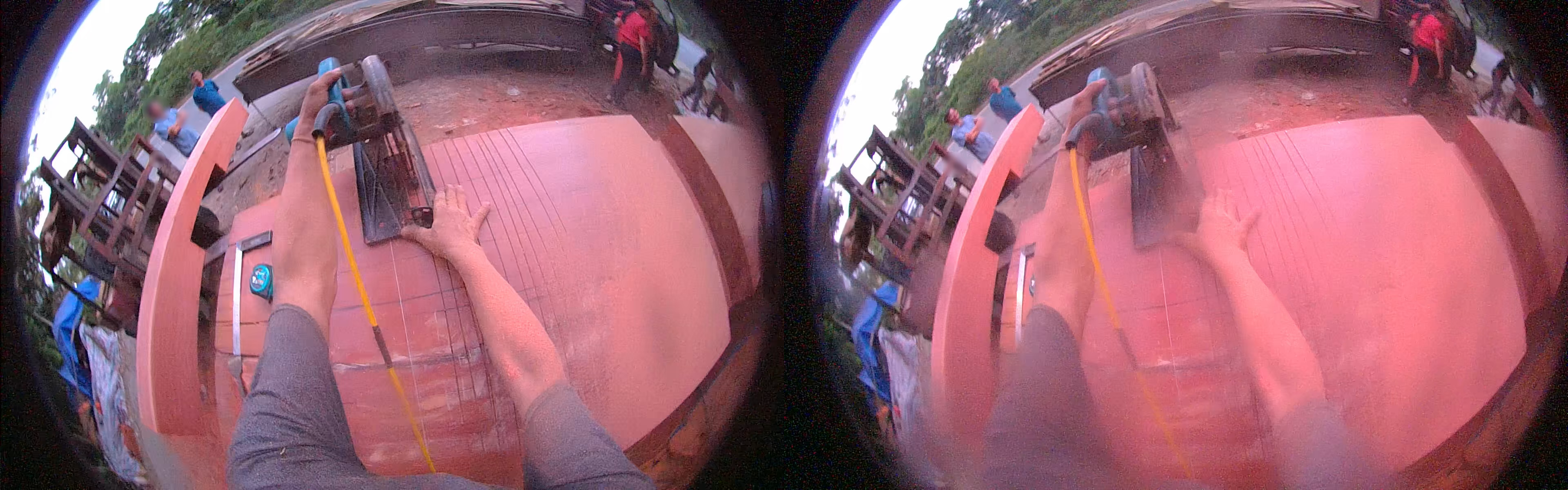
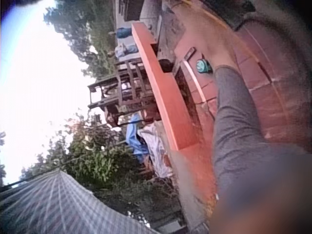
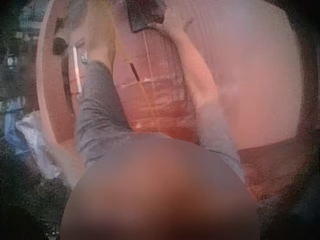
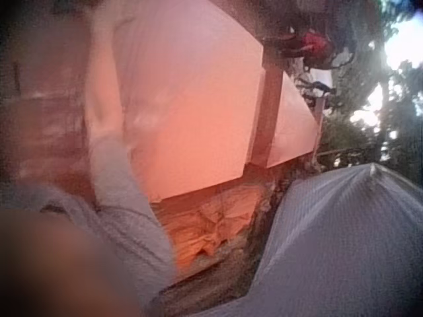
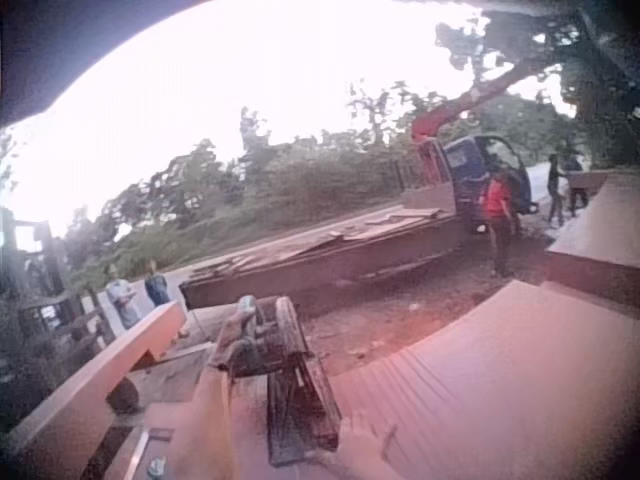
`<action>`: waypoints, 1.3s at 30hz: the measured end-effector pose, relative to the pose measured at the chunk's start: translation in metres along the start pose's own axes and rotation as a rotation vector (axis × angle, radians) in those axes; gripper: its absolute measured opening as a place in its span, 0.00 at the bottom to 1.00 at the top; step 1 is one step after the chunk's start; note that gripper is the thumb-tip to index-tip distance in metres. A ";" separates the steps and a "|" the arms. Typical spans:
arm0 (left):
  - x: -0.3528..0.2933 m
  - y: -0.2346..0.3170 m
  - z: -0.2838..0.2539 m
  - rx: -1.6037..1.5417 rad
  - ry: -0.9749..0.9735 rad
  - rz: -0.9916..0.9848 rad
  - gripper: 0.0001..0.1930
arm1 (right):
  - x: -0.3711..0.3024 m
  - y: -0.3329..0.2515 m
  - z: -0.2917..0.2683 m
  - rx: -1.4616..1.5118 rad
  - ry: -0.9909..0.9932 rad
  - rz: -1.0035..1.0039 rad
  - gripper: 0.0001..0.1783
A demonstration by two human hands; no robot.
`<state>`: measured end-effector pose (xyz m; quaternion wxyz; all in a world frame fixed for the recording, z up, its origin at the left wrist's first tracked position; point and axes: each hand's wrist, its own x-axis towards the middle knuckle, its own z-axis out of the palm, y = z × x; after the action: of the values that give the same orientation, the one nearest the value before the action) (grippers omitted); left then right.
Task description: The person uses a circular saw to cut a large red-painted wooden board. They guide the saw along the board's surface, making multiple passes to complete the cut. The person adjusts their grip and position as needed to maintain control of the saw.
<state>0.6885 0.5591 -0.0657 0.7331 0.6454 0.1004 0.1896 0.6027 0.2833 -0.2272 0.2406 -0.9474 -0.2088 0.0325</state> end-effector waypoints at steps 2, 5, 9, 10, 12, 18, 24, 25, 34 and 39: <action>0.000 -0.001 -0.001 -0.091 -0.073 -0.030 0.20 | 0.004 0.003 0.005 -0.010 -0.014 -0.007 0.63; -0.001 -0.005 -0.004 -0.095 -0.104 -0.016 0.21 | 0.005 0.004 0.015 -0.033 -0.018 -0.013 0.64; 0.007 -0.012 -0.007 -0.018 -0.111 0.014 0.19 | 0.005 0.006 0.017 -0.069 0.005 -0.021 0.65; 0.009 -0.016 -0.009 -0.001 -0.123 0.021 0.18 | 0.005 0.007 0.017 -0.056 0.000 -0.021 0.65; 0.018 -0.014 -0.015 -0.137 -0.212 -0.064 0.13 | 0.005 0.005 0.014 -0.076 -0.009 -0.012 0.65; 0.012 -0.020 -0.022 -0.117 -0.188 0.014 0.13 | 0.003 0.005 0.016 -0.076 0.051 -0.016 0.64; -0.002 -0.018 -0.020 -0.103 -0.163 0.059 0.12 | 0.003 0.005 0.017 -0.093 0.093 -0.011 0.63; -0.003 -0.018 -0.020 -0.103 -0.161 0.063 0.12 | 0.002 0.005 0.016 -0.090 0.089 -0.013 0.63; 0.007 -0.025 -0.025 -0.067 -0.147 0.112 0.12 | 0.003 0.005 0.016 -0.123 0.110 -0.035 0.63; 0.020 -0.022 -0.022 -0.062 -0.166 0.118 0.11 | 0.004 0.008 0.020 -0.088 0.117 -0.029 0.63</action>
<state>0.7014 0.5853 -0.0884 0.7462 0.6406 -0.0047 0.1811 0.6065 0.2875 -0.2483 0.2112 -0.9541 -0.2093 -0.0357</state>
